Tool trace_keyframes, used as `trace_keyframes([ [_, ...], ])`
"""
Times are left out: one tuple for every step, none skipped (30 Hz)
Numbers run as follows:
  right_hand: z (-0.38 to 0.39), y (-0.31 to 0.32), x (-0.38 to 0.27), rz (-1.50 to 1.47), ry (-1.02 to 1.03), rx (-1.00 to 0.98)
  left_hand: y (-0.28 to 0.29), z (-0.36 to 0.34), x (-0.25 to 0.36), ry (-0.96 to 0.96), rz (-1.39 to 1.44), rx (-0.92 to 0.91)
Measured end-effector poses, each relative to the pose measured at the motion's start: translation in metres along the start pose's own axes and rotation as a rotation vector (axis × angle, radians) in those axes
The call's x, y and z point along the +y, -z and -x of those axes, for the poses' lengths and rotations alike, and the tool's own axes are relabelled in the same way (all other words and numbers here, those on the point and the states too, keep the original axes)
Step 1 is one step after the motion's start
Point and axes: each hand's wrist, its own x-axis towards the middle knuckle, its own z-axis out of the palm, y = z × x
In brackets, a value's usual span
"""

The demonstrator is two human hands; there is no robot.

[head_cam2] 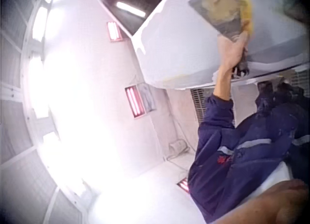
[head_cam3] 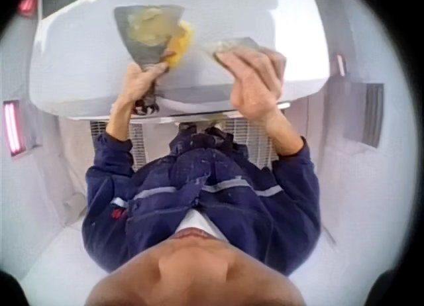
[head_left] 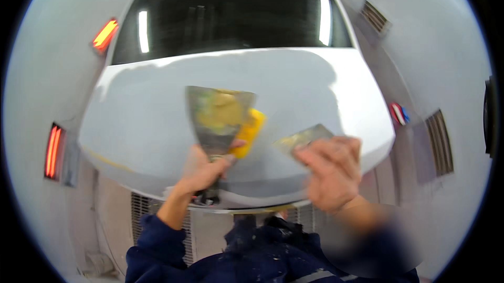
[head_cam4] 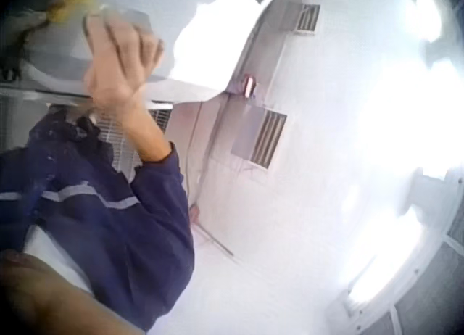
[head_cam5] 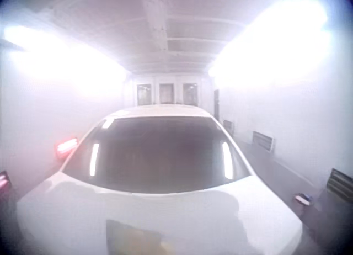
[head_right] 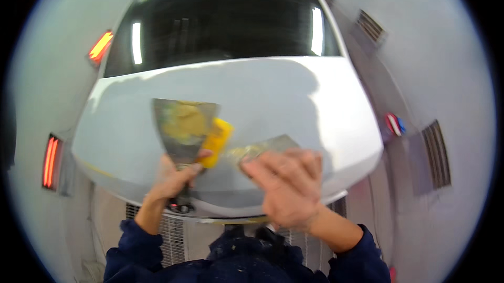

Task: The person applies yellow body filler to the rear quarter panel and trunk lid of a white car using a putty knife and a yellow sponge. The person spreads the filler across the exterior and interior surfaces of the trunk lid and the rear panel.

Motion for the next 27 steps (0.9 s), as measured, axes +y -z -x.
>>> trace_keyframes([
  [0.005, 0.016, 0.014, 0.074, -0.042, -0.012, 0.001, -0.001, -0.002, -0.001, 0.018, 0.021],
  [0.004, 0.031, 0.035, 0.142, -0.077, -0.020, 0.001, 0.001, 0.003, 0.010, 0.004, 0.051],
  [0.007, 0.047, 0.055, 0.215, -0.109, -0.026, -0.001, 0.000, -0.001, -0.062, 0.069, 0.070],
  [0.014, 0.061, 0.075, 0.264, -0.158, -0.112, -0.001, 0.003, -0.004, -0.080, 0.087, 0.088],
  [0.022, 0.073, 0.093, 0.317, -0.207, -0.191, -0.001, 0.003, -0.008, -0.100, 0.110, 0.082],
  [0.031, 0.080, 0.109, 0.333, -0.216, -0.253, -0.002, 0.002, -0.008, -0.105, 0.154, 0.077],
  [0.039, 0.082, 0.126, 0.330, -0.221, -0.305, -0.001, 0.002, -0.007, -0.110, 0.185, 0.090],
  [0.043, 0.080, 0.135, 0.321, -0.225, -0.351, 0.003, 0.002, -0.009, -0.115, 0.179, 0.077],
  [0.047, 0.077, 0.141, 0.316, -0.215, -0.376, 0.007, 0.003, -0.013, -0.121, 0.174, 0.066],
  [0.049, 0.072, 0.145, 0.311, -0.203, -0.401, 0.008, 0.003, -0.014, -0.128, 0.169, 0.056],
  [0.051, 0.063, 0.147, 0.300, -0.191, -0.422, 0.008, 0.003, -0.015, -0.128, 0.168, 0.065],
  [0.053, 0.056, 0.150, 0.294, -0.201, -0.427, 0.008, 0.003, -0.015, -0.128, 0.167, 0.074],
  [0.054, 0.050, 0.153, 0.295, -0.200, -0.417, 0.007, 0.003, -0.015, -0.129, 0.166, 0.083],
  [0.054, 0.044, 0.157, 0.297, -0.197, -0.407, 0.007, 0.003, -0.015, -0.122, 0.173, 0.089],
  [0.055, 0.040, 0.160, 0.300, -0.194, -0.397, 0.007, 0.003, -0.014, -0.116, 0.181, 0.093],
  [0.058, 0.037, 0.162, 0.298, -0.199, -0.392, 0.005, 0.003, -0.014, -0.109, 0.189, 0.097],
  [0.062, 0.032, 0.163, 0.289, -0.206, -0.389, 0.006, 0.004, -0.013, -0.109, 0.179, 0.107],
  [0.066, 0.029, 0.162, 0.282, -0.212, -0.386, 0.006, 0.005, -0.013, -0.110, 0.169, 0.117],
  [0.069, 0.030, 0.159, 0.275, -0.213, -0.398, 0.006, 0.006, -0.012, -0.110, 0.159, 0.126],
  [0.070, 0.034, 0.156, 0.270, -0.211, -0.412, 0.006, 0.006, -0.012, -0.109, 0.157, 0.134],
  [0.070, 0.036, 0.154, 0.265, -0.210, -0.426, 0.005, 0.007, -0.011, -0.108, 0.155, 0.142],
  [0.069, 0.036, 0.156, 0.255, -0.213, -0.411, 0.004, 0.007, -0.011, -0.107, 0.152, 0.150],
  [0.067, 0.039, 0.159, 0.253, -0.218, -0.394, 0.003, 0.006, -0.010, -0.112, 0.153, 0.149],
  [0.065, 0.040, 0.161, 0.250, -0.222, -0.377, 0.002, 0.006, -0.009, -0.117, 0.154, 0.149],
  [0.063, 0.040, 0.165, 0.255, -0.221, -0.378, 0.001, 0.005, -0.009, -0.123, 0.155, 0.148],
  [0.060, 0.037, 0.169, 0.258, -0.219, -0.380, 0.001, 0.005, -0.009, -0.120, 0.150, 0.148],
  [0.058, 0.035, 0.171, 0.261, -0.217, -0.381, 0.002, 0.005, -0.008, -0.117, 0.145, 0.148],
])
